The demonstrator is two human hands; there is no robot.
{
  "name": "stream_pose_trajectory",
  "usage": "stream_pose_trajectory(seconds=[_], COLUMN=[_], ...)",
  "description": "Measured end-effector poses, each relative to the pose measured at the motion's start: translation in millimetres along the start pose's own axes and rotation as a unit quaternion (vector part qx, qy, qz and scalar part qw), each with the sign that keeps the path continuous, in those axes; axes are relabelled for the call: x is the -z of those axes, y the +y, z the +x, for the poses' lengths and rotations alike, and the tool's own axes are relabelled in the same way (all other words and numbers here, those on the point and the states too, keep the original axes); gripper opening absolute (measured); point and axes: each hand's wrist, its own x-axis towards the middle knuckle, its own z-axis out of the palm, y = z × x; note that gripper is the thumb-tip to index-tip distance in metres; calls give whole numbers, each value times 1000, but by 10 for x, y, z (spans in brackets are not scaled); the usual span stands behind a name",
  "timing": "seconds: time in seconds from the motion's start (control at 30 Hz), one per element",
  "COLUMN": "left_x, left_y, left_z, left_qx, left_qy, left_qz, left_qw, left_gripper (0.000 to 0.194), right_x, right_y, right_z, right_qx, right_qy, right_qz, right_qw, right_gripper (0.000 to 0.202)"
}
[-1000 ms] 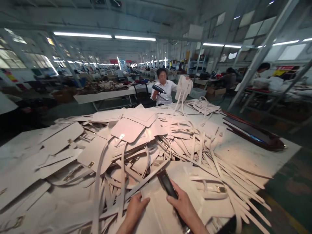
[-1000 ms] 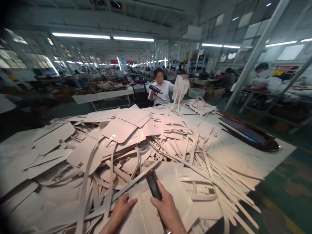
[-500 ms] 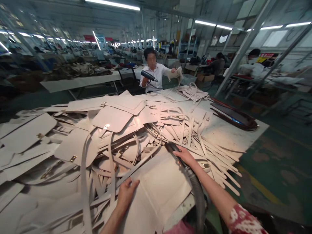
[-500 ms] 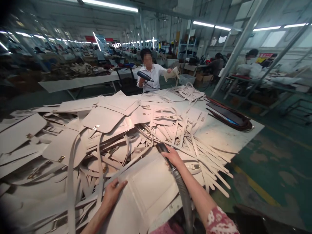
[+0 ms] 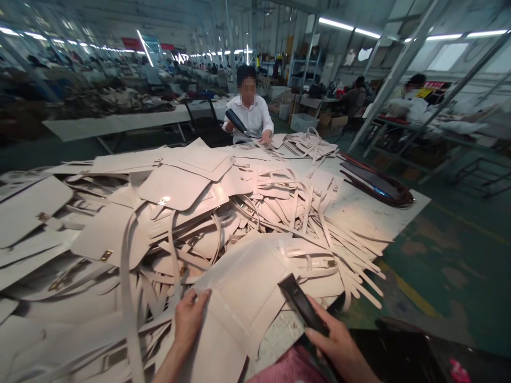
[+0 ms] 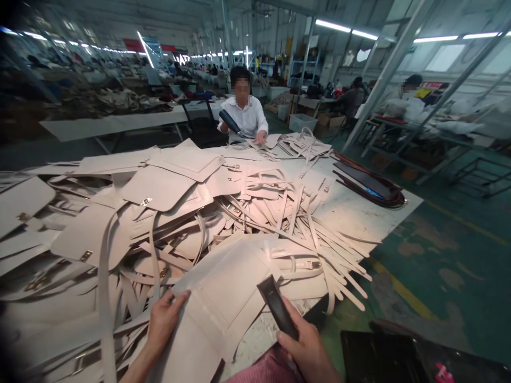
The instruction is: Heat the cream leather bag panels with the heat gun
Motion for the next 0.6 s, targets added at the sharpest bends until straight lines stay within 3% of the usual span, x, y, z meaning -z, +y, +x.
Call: stream_pose_trajectory(seconds=[0.13, 0.3, 0.43, 0.6], left_x=[-30, -92, -122, -171], left_y=[-17, -146, -198, -159], left_z=[-31, -4, 26, 18], left_qx=[-15, -26, -23, -35], left_qy=[-8, -2, 6, -1], left_qz=[0, 1, -10, -18], left_qw=[1000, 1000, 1000, 999], left_gripper=[38, 35, 33, 36], right_x=[-155, 58, 161, 141], right_y=[68, -81, -171, -108], right_z=[293, 614, 529, 430], right_qx=[-43, -45, -72, -88], right_qy=[53, 89, 42, 12], right_qz=[-12, -18, -23, -35], right_qw=[998, 995, 996, 995], right_gripper=[62, 63, 63, 59])
